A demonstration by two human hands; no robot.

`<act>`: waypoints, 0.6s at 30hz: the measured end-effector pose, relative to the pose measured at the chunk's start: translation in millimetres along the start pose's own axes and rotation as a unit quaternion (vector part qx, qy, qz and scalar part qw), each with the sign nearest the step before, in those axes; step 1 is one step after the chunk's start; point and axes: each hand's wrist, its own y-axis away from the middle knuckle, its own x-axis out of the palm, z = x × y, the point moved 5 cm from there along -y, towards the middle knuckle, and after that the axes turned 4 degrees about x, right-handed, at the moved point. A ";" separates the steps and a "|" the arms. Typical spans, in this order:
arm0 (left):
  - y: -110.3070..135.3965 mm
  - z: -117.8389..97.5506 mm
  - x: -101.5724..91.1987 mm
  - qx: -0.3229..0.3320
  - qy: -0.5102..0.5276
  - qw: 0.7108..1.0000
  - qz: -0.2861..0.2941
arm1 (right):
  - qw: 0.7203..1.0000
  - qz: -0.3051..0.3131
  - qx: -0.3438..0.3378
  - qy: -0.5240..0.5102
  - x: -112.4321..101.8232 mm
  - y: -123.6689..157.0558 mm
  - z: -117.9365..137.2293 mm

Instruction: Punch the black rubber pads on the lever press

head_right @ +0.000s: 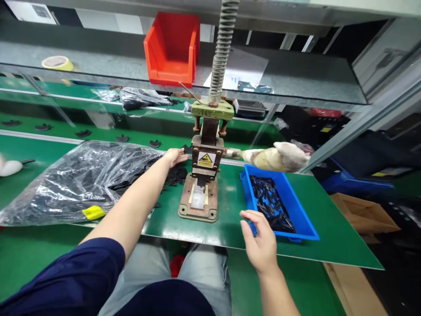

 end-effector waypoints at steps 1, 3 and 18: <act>-4.6 0.0 0.7 0.008 0.001 1.000 -0.008 | 1.000 -0.004 0.015 0.016 -9.5 -7.6 -9.5; -5.3 4.5 -1.7 0.023 -0.005 0.999 -0.024 | 0.994 0.018 0.047 0.099 -26.1 -28.0 -31.0; 201.0 83.1 -72.0 0.248 -0.109 0.962 0.046 | 0.829 0.330 0.127 0.434 -14.4 -108.5 -129.5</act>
